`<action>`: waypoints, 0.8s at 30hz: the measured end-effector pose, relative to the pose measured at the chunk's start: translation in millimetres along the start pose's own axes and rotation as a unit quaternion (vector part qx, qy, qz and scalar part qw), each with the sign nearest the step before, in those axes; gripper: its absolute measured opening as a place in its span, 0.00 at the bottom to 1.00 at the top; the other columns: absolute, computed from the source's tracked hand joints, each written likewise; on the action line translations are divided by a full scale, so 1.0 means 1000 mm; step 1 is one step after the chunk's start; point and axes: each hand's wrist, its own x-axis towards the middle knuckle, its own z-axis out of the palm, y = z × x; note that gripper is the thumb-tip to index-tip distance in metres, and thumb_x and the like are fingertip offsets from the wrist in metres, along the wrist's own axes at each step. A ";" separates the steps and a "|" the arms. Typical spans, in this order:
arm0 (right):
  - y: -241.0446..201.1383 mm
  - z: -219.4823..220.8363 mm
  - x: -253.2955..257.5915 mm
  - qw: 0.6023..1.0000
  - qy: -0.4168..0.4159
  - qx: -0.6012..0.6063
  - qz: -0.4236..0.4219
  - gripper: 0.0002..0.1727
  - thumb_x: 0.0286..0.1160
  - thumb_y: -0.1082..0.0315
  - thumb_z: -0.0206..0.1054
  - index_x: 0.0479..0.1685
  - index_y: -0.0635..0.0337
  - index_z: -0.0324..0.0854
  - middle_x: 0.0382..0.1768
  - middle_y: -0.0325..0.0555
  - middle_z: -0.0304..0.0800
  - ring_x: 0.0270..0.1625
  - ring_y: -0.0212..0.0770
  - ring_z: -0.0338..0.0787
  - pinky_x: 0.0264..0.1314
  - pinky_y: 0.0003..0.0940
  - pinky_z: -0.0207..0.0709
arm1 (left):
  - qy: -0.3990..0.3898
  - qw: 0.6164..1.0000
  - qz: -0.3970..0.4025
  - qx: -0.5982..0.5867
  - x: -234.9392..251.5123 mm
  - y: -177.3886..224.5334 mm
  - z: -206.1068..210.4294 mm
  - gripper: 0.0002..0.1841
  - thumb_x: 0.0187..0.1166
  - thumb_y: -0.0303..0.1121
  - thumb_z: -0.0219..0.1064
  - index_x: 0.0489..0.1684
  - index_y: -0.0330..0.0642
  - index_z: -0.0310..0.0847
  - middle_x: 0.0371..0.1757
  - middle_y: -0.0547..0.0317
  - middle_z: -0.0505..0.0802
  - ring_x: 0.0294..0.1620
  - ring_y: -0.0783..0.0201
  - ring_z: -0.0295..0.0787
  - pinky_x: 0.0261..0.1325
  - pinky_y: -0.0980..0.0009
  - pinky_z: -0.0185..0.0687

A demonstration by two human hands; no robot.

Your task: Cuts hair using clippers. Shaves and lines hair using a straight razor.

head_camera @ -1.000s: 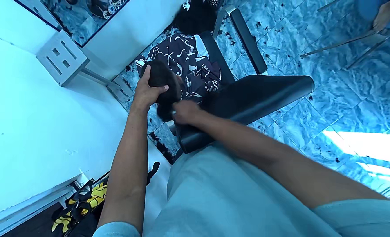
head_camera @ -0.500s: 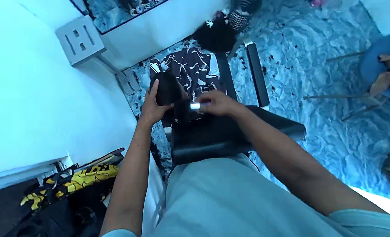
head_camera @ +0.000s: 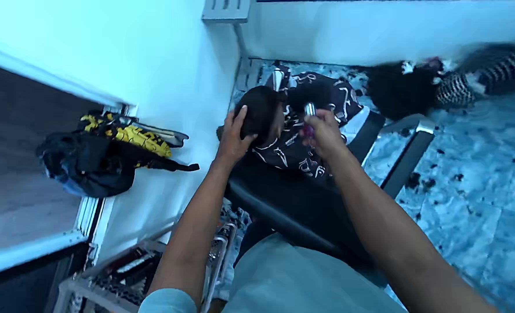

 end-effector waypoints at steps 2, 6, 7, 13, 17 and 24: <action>0.006 -0.022 -0.029 0.981 -0.110 -0.162 0.010 0.24 0.84 0.57 0.63 0.76 0.53 0.75 0.40 0.51 0.89 0.25 0.41 0.83 0.24 0.38 0.80 | 0.035 0.999 -0.030 0.026 -0.014 0.008 -0.001 0.46 0.73 0.41 0.77 0.95 0.55 0.55 0.94 0.39 0.55 0.87 0.43 0.67 0.80 0.47 0.76; 0.004 -0.061 -0.073 0.945 -0.046 -0.320 0.046 0.18 0.84 0.54 0.58 0.50 0.58 0.85 0.25 0.43 0.88 0.13 0.34 0.76 0.15 0.33 0.73 | 0.245 0.967 -0.063 -0.020 -0.085 0.017 -0.032 0.36 0.85 0.46 0.66 0.92 0.46 0.61 0.94 0.42 0.59 0.91 0.51 0.61 0.86 0.56 0.69; 0.003 -0.059 -0.081 0.950 -0.019 -0.310 0.036 0.18 0.84 0.53 0.57 0.48 0.59 0.83 0.25 0.42 0.87 0.12 0.33 0.74 0.13 0.32 0.72 | 0.305 0.949 -0.071 -0.036 -0.114 0.017 -0.039 0.32 0.86 0.44 0.64 0.88 0.41 0.67 0.91 0.41 0.66 0.90 0.52 0.63 0.88 0.57 0.67; 0.005 0.101 -0.166 0.899 -0.364 -0.121 -0.211 0.14 0.84 0.63 0.57 0.63 0.54 0.76 0.39 0.31 0.92 0.23 0.27 0.85 0.20 0.23 0.79 | 0.347 0.882 -0.265 -0.178 -0.332 0.056 -0.045 0.23 0.89 0.40 0.61 0.74 0.34 0.78 0.49 0.48 0.95 0.49 0.60 0.93 0.58 0.57 0.90; 0.039 0.167 -0.286 0.672 -0.652 -0.134 -0.325 0.24 0.75 0.52 0.76 0.70 0.44 0.87 0.73 0.34 0.84 0.68 0.31 0.86 0.68 0.31 0.85 | 0.460 0.792 -0.173 -0.363 -0.439 0.115 -0.035 0.47 0.73 0.42 0.77 0.89 0.32 0.53 0.59 0.48 0.92 0.49 0.66 0.92 0.56 0.64 0.91; 0.099 0.142 -0.341 0.692 -0.623 -0.137 -0.339 0.21 0.92 0.55 0.56 0.37 0.55 0.91 0.49 0.37 0.98 0.53 0.35 0.95 0.55 0.35 0.90 | 0.722 0.612 -0.315 0.067 -0.616 0.128 -0.090 0.28 0.73 0.38 0.80 0.65 0.30 0.76 0.56 0.49 0.91 0.58 0.64 0.91 0.65 0.60 0.89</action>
